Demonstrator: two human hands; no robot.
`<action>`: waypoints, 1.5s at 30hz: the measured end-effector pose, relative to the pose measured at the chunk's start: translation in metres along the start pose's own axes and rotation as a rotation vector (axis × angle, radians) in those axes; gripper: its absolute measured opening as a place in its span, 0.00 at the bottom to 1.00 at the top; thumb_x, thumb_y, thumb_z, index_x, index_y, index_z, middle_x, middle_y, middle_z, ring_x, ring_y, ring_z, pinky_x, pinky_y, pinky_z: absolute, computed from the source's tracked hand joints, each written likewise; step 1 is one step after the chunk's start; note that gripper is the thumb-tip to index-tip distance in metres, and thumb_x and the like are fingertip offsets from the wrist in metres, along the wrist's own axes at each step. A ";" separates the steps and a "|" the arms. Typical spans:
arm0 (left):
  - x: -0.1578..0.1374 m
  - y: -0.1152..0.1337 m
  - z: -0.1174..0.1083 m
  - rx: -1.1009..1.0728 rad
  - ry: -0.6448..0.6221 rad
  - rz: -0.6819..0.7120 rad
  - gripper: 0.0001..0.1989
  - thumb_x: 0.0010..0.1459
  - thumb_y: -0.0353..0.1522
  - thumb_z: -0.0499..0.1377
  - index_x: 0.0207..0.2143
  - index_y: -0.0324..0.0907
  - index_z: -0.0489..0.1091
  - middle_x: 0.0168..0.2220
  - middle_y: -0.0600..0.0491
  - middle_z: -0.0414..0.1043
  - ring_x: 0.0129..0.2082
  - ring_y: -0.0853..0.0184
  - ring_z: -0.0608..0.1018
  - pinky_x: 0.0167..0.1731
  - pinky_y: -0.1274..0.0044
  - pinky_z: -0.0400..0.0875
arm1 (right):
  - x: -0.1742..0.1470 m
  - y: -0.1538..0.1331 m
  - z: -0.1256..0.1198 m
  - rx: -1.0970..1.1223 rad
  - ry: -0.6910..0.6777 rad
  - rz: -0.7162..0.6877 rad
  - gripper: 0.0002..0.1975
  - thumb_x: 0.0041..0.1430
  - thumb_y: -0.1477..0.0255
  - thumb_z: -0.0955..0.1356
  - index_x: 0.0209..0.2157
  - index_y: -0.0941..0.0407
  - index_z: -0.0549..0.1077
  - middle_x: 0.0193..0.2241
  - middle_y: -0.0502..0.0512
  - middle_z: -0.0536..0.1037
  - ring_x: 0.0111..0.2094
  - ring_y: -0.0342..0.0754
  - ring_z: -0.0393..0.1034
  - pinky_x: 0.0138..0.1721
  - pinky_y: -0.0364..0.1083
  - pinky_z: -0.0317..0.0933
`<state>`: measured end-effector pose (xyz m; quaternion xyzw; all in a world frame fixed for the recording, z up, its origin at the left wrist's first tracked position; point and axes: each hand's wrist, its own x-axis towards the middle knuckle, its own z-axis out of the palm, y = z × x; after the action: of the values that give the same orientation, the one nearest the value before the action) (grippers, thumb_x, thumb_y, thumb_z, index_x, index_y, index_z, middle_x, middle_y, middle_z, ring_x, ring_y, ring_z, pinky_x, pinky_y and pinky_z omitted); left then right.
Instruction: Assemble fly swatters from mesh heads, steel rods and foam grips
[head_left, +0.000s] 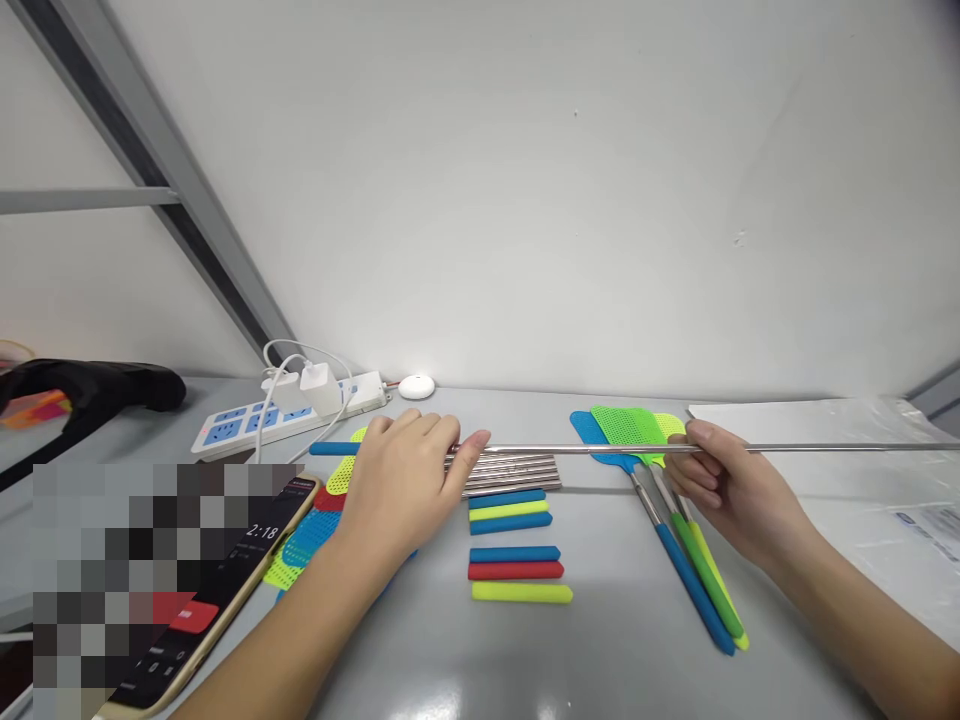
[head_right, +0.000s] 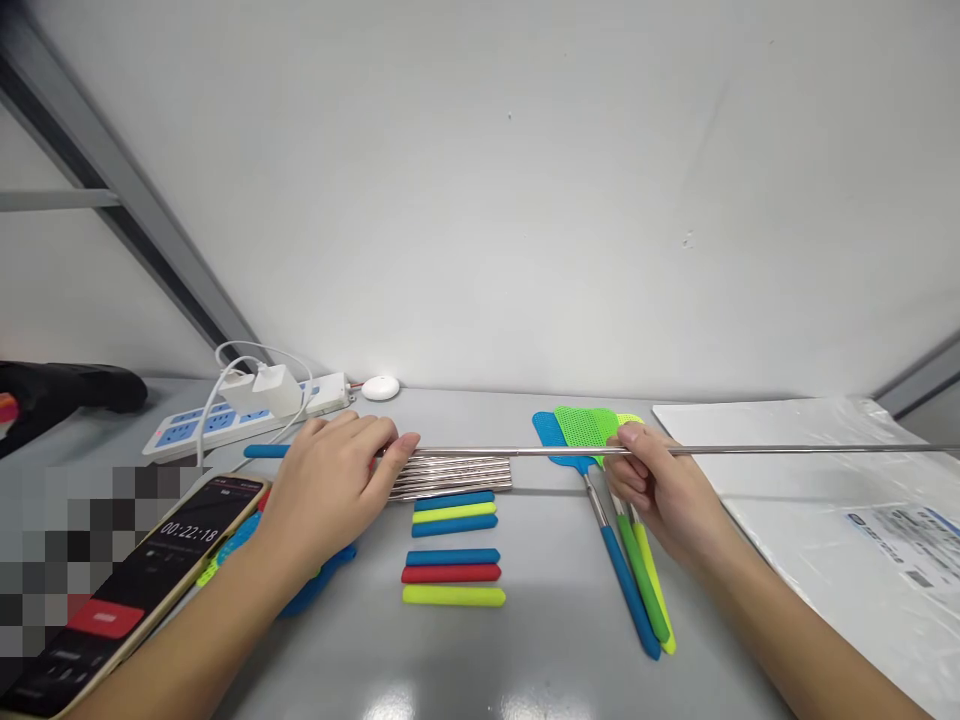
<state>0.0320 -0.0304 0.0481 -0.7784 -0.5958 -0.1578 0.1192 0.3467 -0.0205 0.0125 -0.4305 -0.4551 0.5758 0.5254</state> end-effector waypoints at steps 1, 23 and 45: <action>0.000 0.000 0.001 0.001 -0.006 0.003 0.24 0.68 0.44 0.41 0.25 0.43 0.63 0.25 0.51 0.70 0.31 0.61 0.71 0.34 0.70 0.55 | 0.000 -0.001 -0.001 -0.007 -0.007 -0.014 0.20 0.63 0.60 0.65 0.22 0.53 0.56 0.18 0.44 0.51 0.19 0.41 0.41 0.22 0.45 0.44; -0.014 0.015 0.010 -0.043 -0.022 -0.020 0.19 0.67 0.43 0.42 0.35 0.44 0.67 0.25 0.54 0.74 0.24 0.65 0.72 0.23 0.75 0.48 | -0.006 -0.003 0.009 0.067 -0.065 0.034 0.22 0.66 0.63 0.61 0.19 0.54 0.53 0.18 0.46 0.52 0.20 0.42 0.40 0.23 0.47 0.40; -0.007 0.002 0.023 -0.592 0.316 -0.137 0.15 0.65 0.35 0.50 0.28 0.42 0.70 0.18 0.59 0.63 0.20 0.71 0.67 0.25 0.78 0.59 | 0.001 0.006 -0.002 -0.037 -0.064 0.076 0.24 0.65 0.60 0.61 0.18 0.53 0.51 0.17 0.45 0.45 0.20 0.42 0.37 0.22 0.48 0.37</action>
<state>0.0348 -0.0289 0.0236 -0.7035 -0.5491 -0.4500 -0.0319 0.3472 -0.0198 0.0058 -0.4384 -0.4655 0.6005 0.4801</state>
